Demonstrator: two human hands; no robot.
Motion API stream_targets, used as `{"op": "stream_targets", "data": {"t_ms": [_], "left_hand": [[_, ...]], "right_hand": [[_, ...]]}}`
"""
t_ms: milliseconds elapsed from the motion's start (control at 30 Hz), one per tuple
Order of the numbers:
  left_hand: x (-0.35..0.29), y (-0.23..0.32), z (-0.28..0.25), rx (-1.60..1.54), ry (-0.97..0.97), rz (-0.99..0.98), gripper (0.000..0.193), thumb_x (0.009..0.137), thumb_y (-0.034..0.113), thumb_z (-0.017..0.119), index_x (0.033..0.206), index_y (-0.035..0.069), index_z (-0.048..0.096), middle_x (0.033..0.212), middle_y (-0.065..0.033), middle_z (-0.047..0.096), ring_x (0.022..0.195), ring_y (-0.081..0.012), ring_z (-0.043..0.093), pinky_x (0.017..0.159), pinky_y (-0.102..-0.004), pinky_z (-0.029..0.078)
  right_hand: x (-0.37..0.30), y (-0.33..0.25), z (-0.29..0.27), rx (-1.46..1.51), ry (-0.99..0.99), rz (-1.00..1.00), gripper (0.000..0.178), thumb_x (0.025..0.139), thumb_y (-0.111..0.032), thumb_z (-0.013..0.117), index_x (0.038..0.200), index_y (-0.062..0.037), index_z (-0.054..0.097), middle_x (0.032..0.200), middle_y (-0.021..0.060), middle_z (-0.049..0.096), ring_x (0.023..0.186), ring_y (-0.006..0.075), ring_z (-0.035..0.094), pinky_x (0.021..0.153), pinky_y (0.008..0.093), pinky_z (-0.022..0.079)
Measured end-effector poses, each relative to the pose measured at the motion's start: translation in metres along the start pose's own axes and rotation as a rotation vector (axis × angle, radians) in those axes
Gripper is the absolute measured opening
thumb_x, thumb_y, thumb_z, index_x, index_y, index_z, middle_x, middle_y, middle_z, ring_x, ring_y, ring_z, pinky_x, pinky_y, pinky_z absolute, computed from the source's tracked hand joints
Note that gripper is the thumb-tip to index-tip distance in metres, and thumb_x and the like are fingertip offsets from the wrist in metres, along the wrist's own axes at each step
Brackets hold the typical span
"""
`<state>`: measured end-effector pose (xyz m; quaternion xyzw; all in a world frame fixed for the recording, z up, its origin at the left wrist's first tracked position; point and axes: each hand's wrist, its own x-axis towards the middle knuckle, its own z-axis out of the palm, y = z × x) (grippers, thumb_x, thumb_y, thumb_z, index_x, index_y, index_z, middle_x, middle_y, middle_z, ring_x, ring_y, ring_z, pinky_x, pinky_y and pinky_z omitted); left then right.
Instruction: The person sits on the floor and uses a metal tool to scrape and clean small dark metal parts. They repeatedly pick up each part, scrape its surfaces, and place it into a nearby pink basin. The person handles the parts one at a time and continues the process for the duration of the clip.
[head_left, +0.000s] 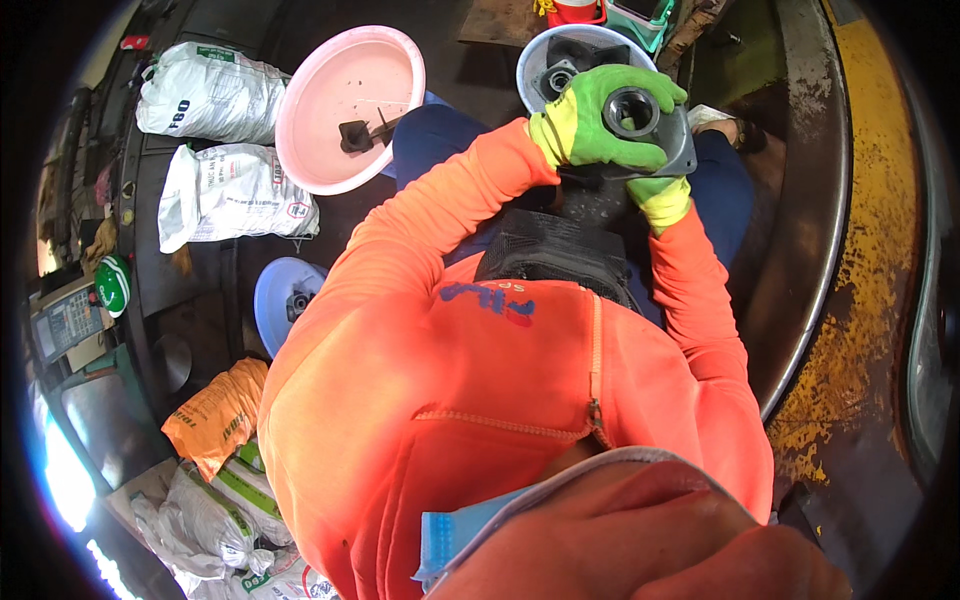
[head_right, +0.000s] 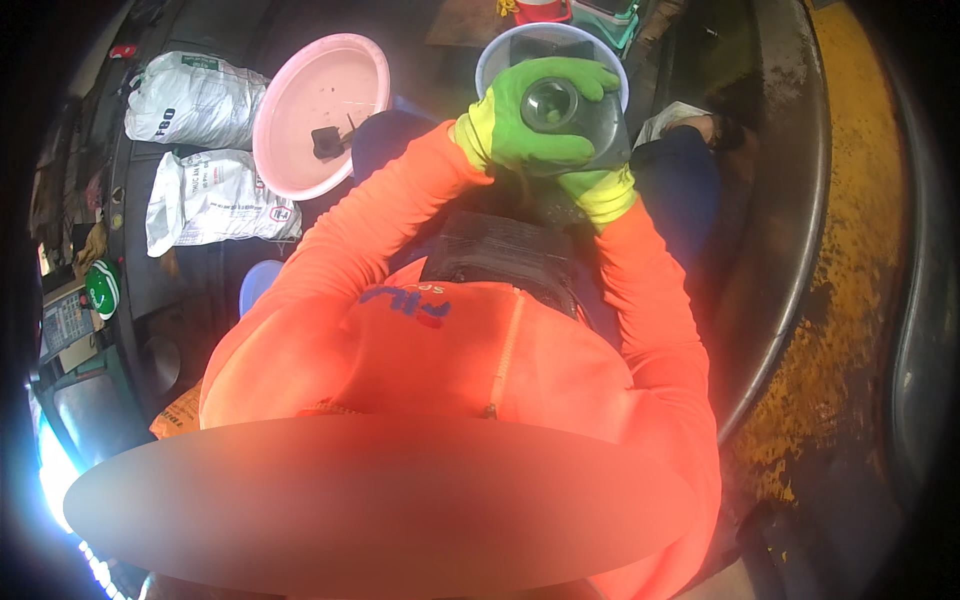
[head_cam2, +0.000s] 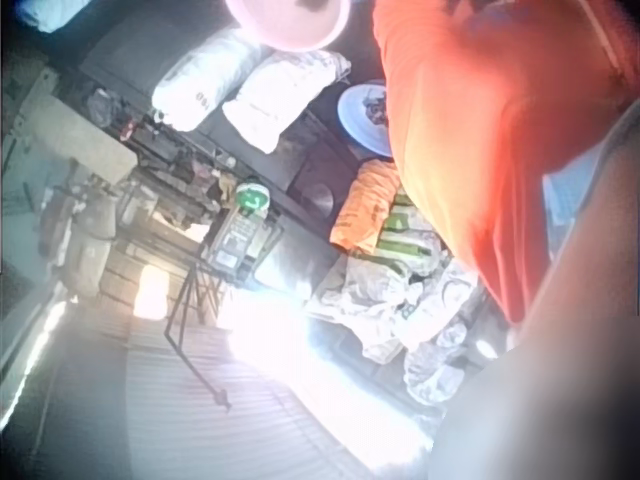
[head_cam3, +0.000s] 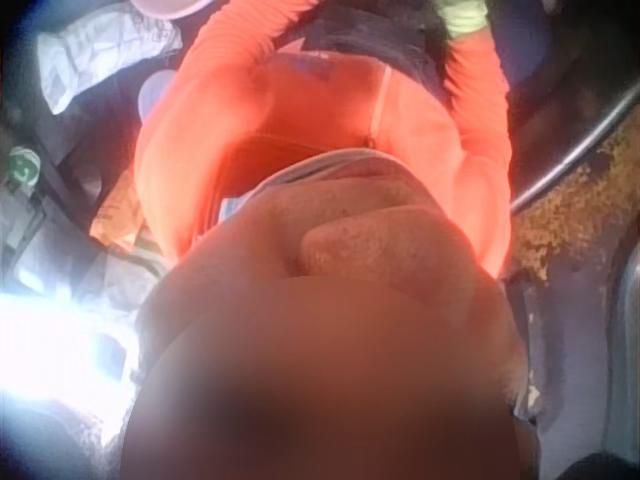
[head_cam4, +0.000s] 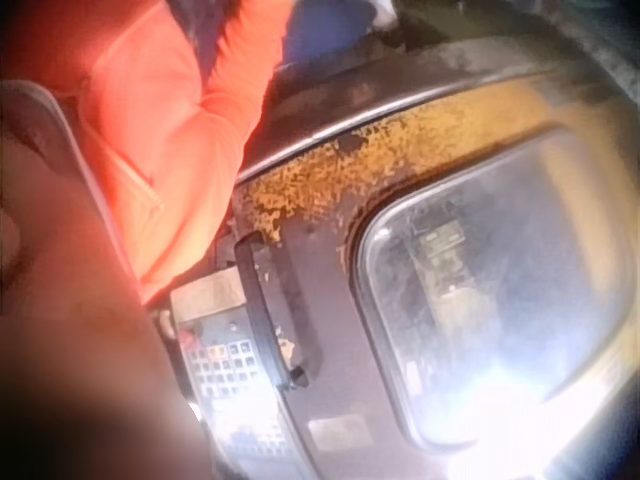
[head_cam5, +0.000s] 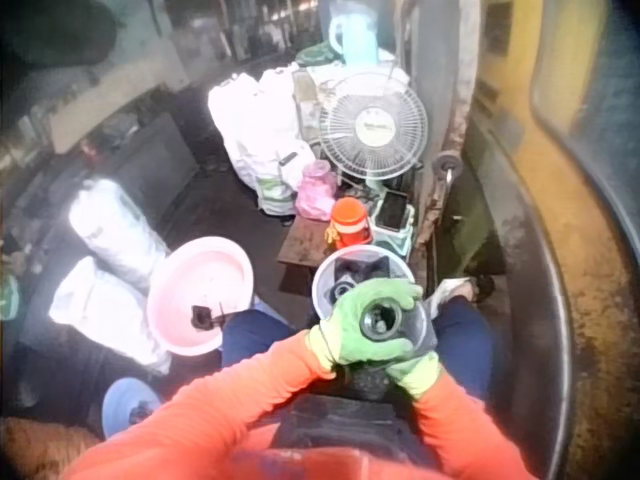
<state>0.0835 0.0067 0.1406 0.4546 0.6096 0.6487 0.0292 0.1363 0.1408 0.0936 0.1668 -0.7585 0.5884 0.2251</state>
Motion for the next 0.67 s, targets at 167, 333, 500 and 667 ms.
{"op": "stream_targets", "data": {"t_ms": [167, 333, 500, 667], "left_hand": [[0.002, 0.006, -0.015, -0.079, -0.154, -0.154, 0.047, 0.059, 0.012, 0.078, 0.103, 0.004, 0.063, 0.111, -0.0093, 0.064, 0.101, -0.0204, 0.059, 0.089, -0.0338, 0.047], [0.001, 0.006, -0.023, -0.145, -0.267, -0.256, 0.050, 0.054, 0.010, 0.077, 0.101, 0.000, 0.063, 0.112, -0.0125, 0.064, 0.104, -0.0228, 0.059, 0.092, -0.0362, 0.046], [0.009, 0.000, -0.028, -0.374, -0.500, -0.288, 0.051, 0.050, 0.008, 0.075, 0.099, 0.000, 0.063, 0.109, -0.0152, 0.065, 0.105, -0.0258, 0.060, 0.093, -0.0375, 0.046], [0.013, -0.005, -0.024, -0.421, -0.458, -0.302, 0.060, 0.052, 0.007, 0.072, 0.111, 0.003, 0.062, 0.118, -0.0144, 0.062, 0.112, -0.0276, 0.056, 0.099, -0.0377, 0.042]], "right_hand": [[0.000, -0.011, -0.013, 0.224, -0.258, 0.240, 0.055, 0.076, -0.011, 0.074, 0.124, -0.0035, 0.049, 0.118, 0.0108, 0.057, 0.109, 0.0215, 0.054, 0.091, 0.0330, 0.045], [0.000, -0.013, -0.017, 0.227, -0.416, 0.197, 0.059, 0.077, -0.014, 0.073, 0.128, -0.0039, 0.047, 0.121, 0.0082, 0.055, 0.110, 0.0180, 0.053, 0.091, 0.0313, 0.044], [-0.007, -0.013, -0.012, 0.737, -0.467, 0.463, 0.063, 0.077, -0.006, 0.071, 0.133, -0.0067, 0.042, 0.130, 0.0068, 0.048, 0.119, 0.0201, 0.047, 0.100, 0.0334, 0.038], [-0.015, -0.002, -0.015, 0.822, -0.333, 0.623, 0.061, 0.080, -0.010, 0.069, 0.135, -0.0092, 0.041, 0.130, 0.0080, 0.048, 0.120, 0.0203, 0.047, 0.102, 0.0337, 0.037]]}}
